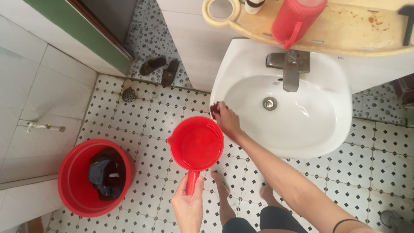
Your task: The person repeatedly scoops water from a red bucket into a red jug and pours it into the sink basin. They use a dark scrubbing pad to wipe the basin and faucet area while intermittently refilling the jug from the tap.
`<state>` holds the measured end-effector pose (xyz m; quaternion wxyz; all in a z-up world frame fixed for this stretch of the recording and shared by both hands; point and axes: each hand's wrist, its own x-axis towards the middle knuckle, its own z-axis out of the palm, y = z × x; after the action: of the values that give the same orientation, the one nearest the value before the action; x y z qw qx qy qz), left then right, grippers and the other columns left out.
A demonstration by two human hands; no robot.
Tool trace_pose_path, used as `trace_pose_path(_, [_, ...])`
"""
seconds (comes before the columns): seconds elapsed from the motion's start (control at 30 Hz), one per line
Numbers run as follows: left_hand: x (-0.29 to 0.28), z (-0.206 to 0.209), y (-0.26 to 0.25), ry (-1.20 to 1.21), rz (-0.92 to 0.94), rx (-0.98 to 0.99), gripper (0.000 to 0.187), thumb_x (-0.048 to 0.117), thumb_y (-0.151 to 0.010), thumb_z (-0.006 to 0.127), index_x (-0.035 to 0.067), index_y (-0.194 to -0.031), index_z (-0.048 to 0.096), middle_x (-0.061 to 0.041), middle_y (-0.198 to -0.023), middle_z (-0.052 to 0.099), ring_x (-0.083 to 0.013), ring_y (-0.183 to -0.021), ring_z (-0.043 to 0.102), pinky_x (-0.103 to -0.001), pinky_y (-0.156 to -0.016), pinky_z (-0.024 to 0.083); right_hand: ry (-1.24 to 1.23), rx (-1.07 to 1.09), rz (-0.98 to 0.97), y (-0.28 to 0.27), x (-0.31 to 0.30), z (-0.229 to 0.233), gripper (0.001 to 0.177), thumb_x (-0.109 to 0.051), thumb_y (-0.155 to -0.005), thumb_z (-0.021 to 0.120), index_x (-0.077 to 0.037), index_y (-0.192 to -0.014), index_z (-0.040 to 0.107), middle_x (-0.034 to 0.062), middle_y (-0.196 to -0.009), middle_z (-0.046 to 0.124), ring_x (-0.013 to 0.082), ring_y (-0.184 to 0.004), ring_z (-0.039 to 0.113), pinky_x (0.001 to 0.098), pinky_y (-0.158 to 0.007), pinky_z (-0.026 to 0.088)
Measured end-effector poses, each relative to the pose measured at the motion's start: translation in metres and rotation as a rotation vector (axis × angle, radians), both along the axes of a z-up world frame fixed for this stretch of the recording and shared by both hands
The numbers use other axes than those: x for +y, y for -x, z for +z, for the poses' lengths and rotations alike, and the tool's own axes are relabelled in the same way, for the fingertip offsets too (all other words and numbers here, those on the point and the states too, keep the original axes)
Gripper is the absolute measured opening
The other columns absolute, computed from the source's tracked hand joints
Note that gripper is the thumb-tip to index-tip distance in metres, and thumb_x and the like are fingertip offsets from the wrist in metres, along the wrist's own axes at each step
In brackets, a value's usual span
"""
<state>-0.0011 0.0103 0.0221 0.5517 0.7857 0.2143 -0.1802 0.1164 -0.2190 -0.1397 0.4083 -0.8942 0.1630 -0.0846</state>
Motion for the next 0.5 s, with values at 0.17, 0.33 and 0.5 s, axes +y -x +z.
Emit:
trace_pose_path(0.17, [-0.001, -0.002, 0.001, 0.057, 0.015, -0.097, 0.041, 0.019, -0.085, 0.075, -0.001, -0.121, 0.073, -0.007, -0.083, 0.076, -0.0097, -0.075, 0.065, -0.027, -0.072, 0.054, -0.045, 0.14, -0.042, 0.008, 0.003, 0.001, 0.026, -0.029, -0.098, 0.053, -0.006, -0.111, 0.05, 0.0134, -0.087, 0.075, 0.0413, -0.081, 0.071, 0.0553, -0.068, 0.052])
trace_pose_path(0.33, [-0.009, 0.007, -0.009, 0.01, -0.014, -0.077, 0.042, 0.022, -0.085, 0.075, 0.001, -0.121, 0.074, -0.006, -0.085, 0.077, -0.0095, -0.075, 0.066, -0.027, -0.072, 0.054, -0.033, 0.119, -0.007, 0.002, 0.003, 0.012, 0.026, -0.031, -0.098, 0.053, -0.006, -0.109, 0.05, 0.0129, -0.088, 0.075, 0.0407, -0.082, 0.071, 0.0536, -0.068, 0.053])
trace_pose_path(0.5, [-0.018, 0.022, -0.011, -0.03, 0.004, 0.148, 0.043, 0.024, -0.088, 0.074, 0.007, -0.128, 0.075, -0.014, -0.077, 0.069, -0.0178, -0.063, 0.054, -0.035, -0.06, 0.046, -0.07, 0.081, 0.02, 0.003, 0.002, 0.022, 0.034, -0.036, -0.096, 0.059, -0.006, -0.107, 0.048, 0.0165, -0.085, 0.074, 0.0417, -0.079, 0.071, 0.0535, -0.066, 0.053])
